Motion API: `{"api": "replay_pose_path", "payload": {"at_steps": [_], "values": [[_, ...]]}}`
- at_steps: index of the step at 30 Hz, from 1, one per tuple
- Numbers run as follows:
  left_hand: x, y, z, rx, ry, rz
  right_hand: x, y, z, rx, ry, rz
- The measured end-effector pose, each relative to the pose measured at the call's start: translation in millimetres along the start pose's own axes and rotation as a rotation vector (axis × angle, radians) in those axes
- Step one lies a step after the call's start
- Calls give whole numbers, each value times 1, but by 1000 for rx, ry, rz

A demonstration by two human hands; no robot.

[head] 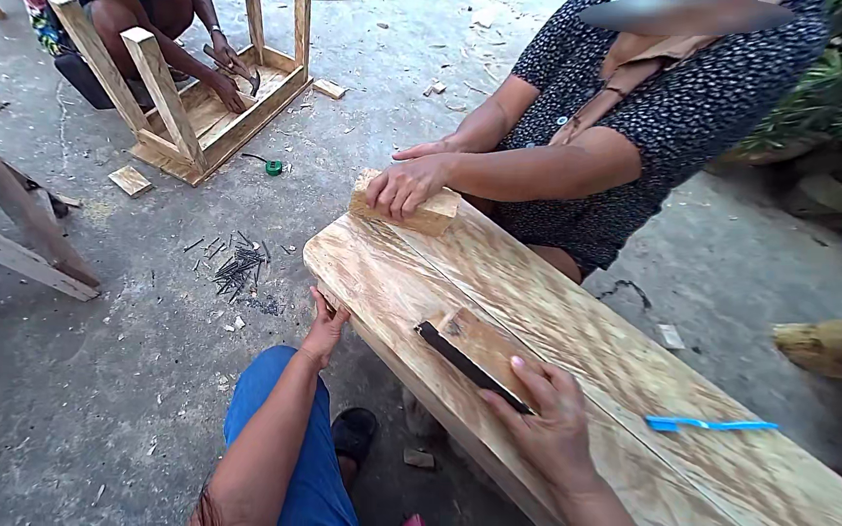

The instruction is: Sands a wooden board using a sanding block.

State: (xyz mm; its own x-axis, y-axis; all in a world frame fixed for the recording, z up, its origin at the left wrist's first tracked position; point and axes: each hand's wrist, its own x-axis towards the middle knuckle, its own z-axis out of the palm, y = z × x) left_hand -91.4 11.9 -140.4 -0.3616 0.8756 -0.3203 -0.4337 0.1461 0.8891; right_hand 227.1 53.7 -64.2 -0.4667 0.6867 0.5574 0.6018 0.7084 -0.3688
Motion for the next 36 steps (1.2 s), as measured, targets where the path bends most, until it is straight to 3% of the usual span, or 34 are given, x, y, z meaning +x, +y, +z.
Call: {"api": "replay_pose_path", "payload": {"at_steps": [4, 8, 11, 13, 15, 21, 25, 28, 36], "values": [[2, 1, 3, 14, -1, -8, 71, -34, 57, 73, -17, -56], [4, -3, 8, 6, 46, 10, 150, -98, 123, 177, -182, 16], [1, -1, 8, 16, 63, 38, 183, -130, 145, 188, -346, 26], [-2, -2, 9, 24, 72, 52, 182, -131, 137, 170, -425, 39], [-2, -2, 10, 30, 66, 52, 159, -110, 119, 162, -376, 26], [1, -4, 6, 45, 54, 16, 8, 8, -11, 12, -134, 116], [0, -2, 12, 41, 32, 49, -50, 41, -68, -44, -51, 149], [2, -5, 13, 36, 26, 72, -27, 33, -48, -52, -13, 131], [12, -14, -1, 116, 78, 54, 93, -46, 65, 144, -71, 190]]}}
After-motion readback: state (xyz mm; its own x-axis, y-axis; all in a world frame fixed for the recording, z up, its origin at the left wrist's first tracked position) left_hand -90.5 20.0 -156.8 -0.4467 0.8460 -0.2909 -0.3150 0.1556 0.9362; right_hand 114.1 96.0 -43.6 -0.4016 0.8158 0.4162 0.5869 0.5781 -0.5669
